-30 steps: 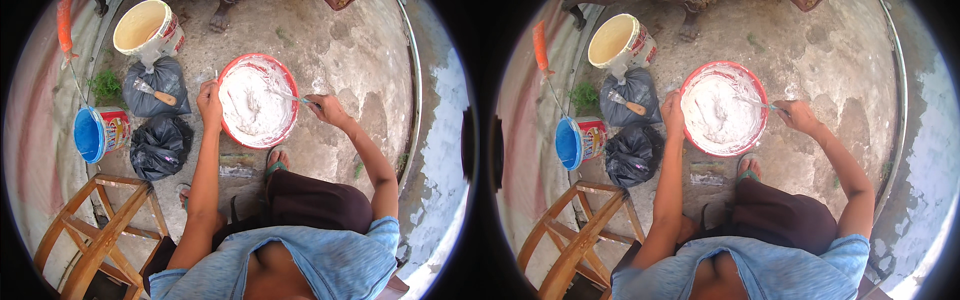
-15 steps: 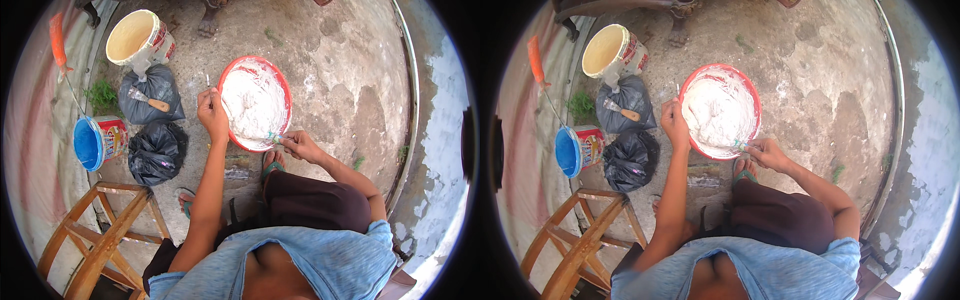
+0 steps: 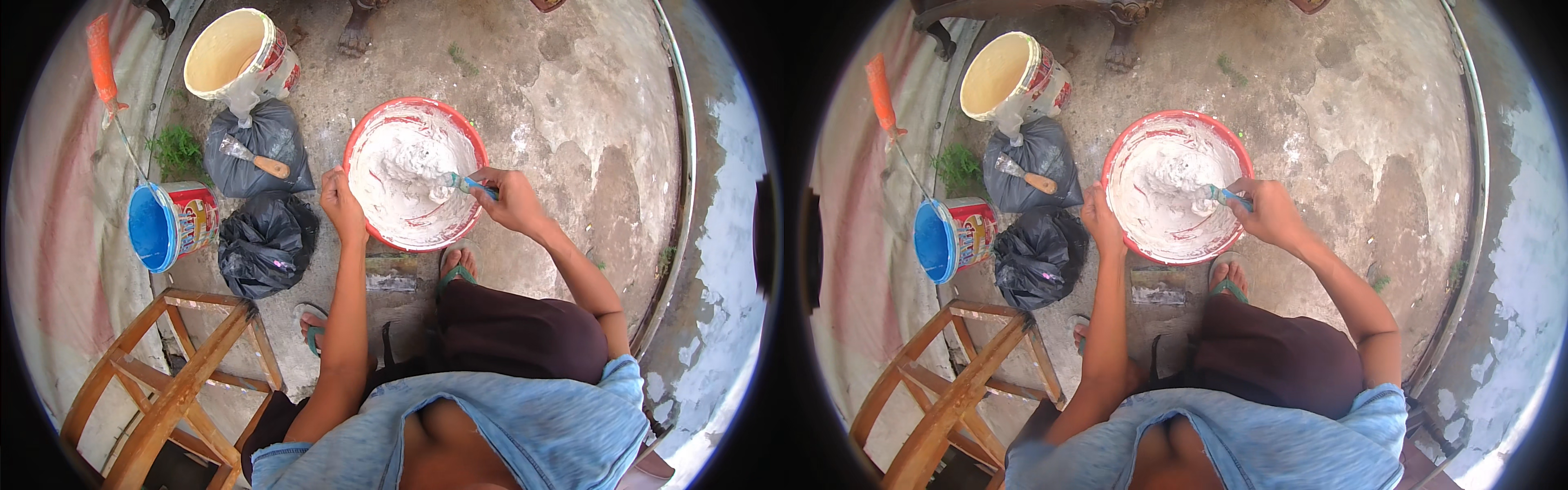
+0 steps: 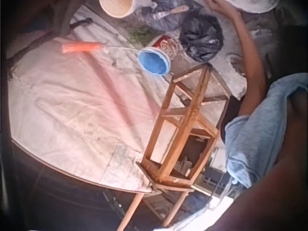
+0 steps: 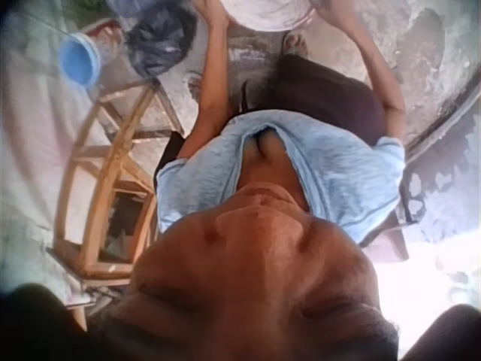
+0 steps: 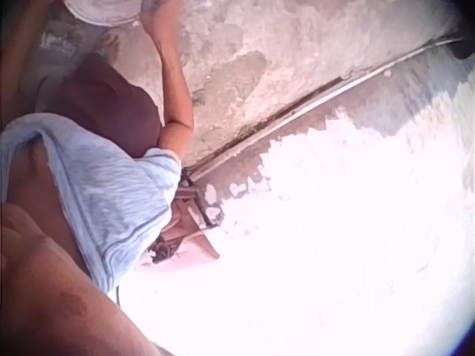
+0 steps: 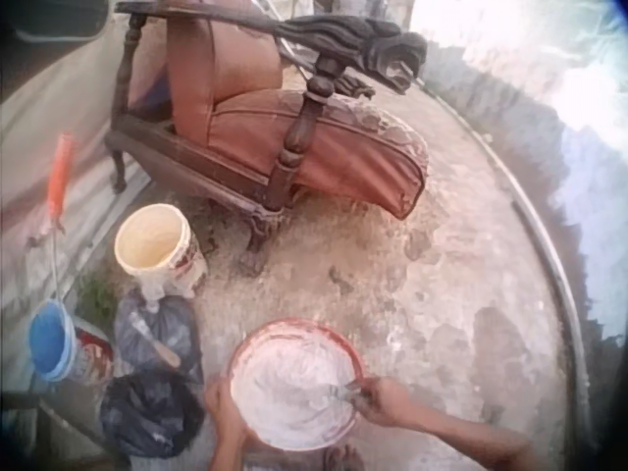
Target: The person mixes a white paste in a red bucket using a green-handled tool. They add a dark powder from a black plastic bag and pour liquid from a blue bucket, then continue stirring until the mixture appears uniform. The person then carries the bucket and tool toward a wall.
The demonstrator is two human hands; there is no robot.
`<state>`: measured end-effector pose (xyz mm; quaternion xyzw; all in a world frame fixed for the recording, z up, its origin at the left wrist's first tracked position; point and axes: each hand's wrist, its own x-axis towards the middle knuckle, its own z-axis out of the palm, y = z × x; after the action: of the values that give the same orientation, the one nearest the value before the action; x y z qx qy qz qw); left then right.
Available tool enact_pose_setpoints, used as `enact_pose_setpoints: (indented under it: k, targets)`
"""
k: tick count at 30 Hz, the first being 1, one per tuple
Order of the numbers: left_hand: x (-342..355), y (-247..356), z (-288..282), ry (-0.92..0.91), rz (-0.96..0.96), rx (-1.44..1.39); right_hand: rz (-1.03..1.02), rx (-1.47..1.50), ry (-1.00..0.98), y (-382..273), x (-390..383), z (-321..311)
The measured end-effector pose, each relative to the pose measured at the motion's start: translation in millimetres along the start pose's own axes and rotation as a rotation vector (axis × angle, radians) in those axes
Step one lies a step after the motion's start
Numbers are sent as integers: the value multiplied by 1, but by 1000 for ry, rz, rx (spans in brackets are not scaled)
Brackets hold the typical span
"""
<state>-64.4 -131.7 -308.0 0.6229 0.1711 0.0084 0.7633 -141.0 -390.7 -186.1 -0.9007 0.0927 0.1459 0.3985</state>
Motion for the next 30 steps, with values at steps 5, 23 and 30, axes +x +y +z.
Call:
enact_pose_setpoints:
  k: [5, 23, 30]
  targets:
    - [-3, -12, -1, 81, -35, -67, -240, -295, 233, -4, 2, 5]
    - [10, -5, 0, 23, -106, -64, -282, -406, 28, -40, -2, -42]
    - [-18, 20, 32, 119, -7, 30, -243, -405, 21, 2, -23, 50]
